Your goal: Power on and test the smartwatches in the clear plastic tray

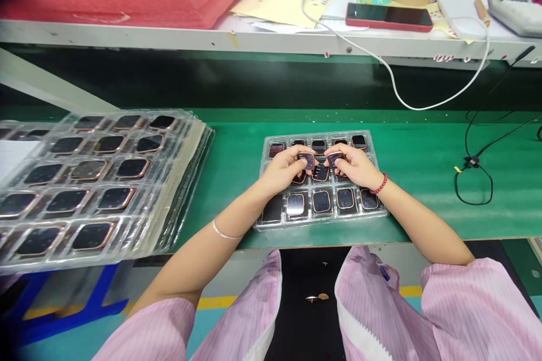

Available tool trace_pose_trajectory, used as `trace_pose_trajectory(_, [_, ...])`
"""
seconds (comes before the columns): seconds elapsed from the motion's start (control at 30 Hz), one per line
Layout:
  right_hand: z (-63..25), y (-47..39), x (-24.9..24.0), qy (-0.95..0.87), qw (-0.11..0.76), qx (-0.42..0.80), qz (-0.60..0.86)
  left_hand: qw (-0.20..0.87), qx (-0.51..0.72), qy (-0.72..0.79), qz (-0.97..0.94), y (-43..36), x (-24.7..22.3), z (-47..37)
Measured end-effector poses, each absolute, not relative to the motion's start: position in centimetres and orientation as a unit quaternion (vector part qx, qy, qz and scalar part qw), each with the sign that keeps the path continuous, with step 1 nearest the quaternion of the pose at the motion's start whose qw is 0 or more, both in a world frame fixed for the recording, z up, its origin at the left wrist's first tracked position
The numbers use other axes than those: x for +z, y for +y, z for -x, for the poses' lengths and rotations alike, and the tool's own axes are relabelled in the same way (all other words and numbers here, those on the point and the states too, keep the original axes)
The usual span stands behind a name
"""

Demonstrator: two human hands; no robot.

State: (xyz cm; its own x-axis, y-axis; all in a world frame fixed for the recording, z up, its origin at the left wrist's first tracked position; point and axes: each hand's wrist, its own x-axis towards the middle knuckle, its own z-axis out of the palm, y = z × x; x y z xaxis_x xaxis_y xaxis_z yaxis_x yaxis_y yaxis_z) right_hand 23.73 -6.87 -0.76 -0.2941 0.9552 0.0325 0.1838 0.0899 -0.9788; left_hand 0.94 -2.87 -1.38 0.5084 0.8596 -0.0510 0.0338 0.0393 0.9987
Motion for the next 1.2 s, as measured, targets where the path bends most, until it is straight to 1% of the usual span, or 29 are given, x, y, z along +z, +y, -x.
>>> trace_pose_trajectory(0.13, [-23.75, -6.88, -0.73, -0.624, 0.384, 0.511, 0.449, 0.627, 0.333, 0.363, -0.603, -2.87, -1.33, -0.99])
trace_pose_trajectory(0.33, [-23.82, -6.76, -0.77, -0.633, 0.398, 0.510, 0.425, 0.623, 0.377, 0.352, -0.589, -3.00, -1.05, -1.11])
trace_pose_trajectory(0.63, [-23.90, -6.83, -0.94, -0.659, 0.379, 0.504, 0.409, 0.631, 0.379, 0.347, -0.582, -3.04, -0.95, -1.11])
trace_pose_trajectory(1.2, [-23.94, -6.85, -1.04, -0.652, 0.388, 0.509, 0.408, 0.631, 0.366, 0.348, -0.589, -3.13, -0.97, -1.13])
